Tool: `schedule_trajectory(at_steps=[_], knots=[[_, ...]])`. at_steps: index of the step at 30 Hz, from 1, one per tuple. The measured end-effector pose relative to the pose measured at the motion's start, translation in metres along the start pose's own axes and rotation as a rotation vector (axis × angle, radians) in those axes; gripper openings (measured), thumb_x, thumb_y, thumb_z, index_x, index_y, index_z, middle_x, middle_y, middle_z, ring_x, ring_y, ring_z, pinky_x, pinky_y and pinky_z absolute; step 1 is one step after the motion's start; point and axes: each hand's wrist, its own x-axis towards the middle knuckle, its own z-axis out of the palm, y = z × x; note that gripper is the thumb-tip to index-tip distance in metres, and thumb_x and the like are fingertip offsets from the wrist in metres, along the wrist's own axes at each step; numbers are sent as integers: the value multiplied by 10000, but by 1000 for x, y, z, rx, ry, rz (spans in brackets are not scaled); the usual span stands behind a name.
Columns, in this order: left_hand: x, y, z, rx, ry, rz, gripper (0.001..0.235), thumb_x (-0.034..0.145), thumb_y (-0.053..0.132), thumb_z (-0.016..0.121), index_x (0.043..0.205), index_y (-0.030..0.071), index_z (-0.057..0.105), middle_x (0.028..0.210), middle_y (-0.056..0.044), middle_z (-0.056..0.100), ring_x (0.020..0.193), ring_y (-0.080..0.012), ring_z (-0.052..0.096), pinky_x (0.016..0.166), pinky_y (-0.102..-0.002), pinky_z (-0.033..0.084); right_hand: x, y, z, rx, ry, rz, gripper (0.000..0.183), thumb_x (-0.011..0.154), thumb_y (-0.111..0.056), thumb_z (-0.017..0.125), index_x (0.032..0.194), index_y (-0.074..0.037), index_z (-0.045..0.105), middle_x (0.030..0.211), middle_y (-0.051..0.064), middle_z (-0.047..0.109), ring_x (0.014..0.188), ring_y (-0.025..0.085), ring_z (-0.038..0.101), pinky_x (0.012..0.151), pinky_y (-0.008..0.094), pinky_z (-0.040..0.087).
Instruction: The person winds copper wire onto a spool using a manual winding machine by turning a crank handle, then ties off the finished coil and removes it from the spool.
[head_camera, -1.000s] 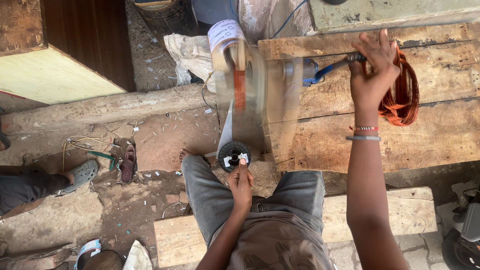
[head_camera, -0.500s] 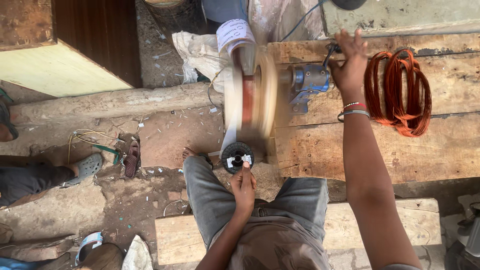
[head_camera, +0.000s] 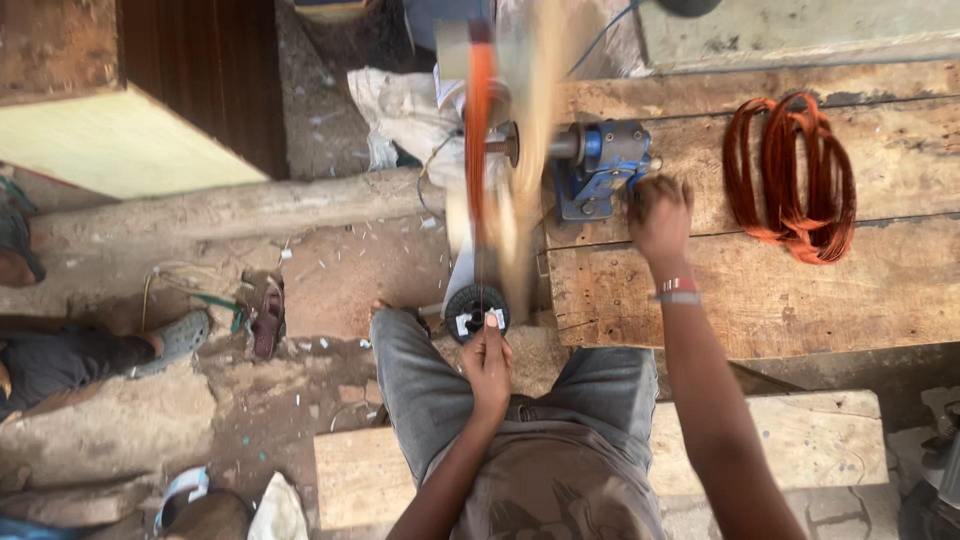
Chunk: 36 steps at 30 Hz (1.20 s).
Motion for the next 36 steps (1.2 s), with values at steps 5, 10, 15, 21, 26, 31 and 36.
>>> schedule_trajectory(at_steps=[5,10,15,21,26,31,36], knots=[[-3,3,-3,29,-27,100,576,1061,407,537,592,74,517,501,12,483,430,-59,430,432,-251,333,-49,-35,-70,-8,81,-46,248,833,9,715,1070,-58,748,1158,112,752,1249,354,626,1133,553,373],[-8,0,-4,15,-20,76,578,1058,414,546,592,74,518,498,9,471,430,-63,428,433,-251,328,-64,-43,-113,-102,152,-52,232,929,52,675,1076,-93,781,1199,45,761,1257,269,676,1177,496,432],[-4,1,-3,10,-22,71,588,1063,412,548,586,71,508,496,13,459,436,-60,412,438,-254,316,-52,-42,-152,-74,332,-92,214,882,68,739,977,-112,808,1193,93,780,1245,295,682,1151,493,465],[-4,0,-6,80,-35,107,606,1074,413,526,572,73,501,491,18,441,440,-53,367,439,-263,271,-3,-37,-168,122,438,-96,327,907,167,690,1110,-69,791,1240,90,798,1313,321,709,1231,479,405],[2,-14,-8,86,-13,75,602,1069,399,526,565,71,509,487,19,443,434,-56,374,431,-270,268,53,-33,-165,413,451,-118,267,975,104,748,1149,-95,784,1203,96,784,1208,283,753,1197,506,421],[7,-24,-8,76,-12,79,592,1069,392,534,571,73,497,490,24,439,436,-52,370,432,-272,275,100,-23,-137,299,460,-164,324,940,134,740,1146,-108,799,1204,103,790,1216,302,745,1213,524,397],[8,-29,-10,97,-16,74,585,1063,380,536,569,69,497,475,25,423,426,-50,355,425,-277,266,130,-11,-101,18,449,-121,295,806,16,853,1037,-164,819,1059,49,836,1109,343,741,1037,535,424]])
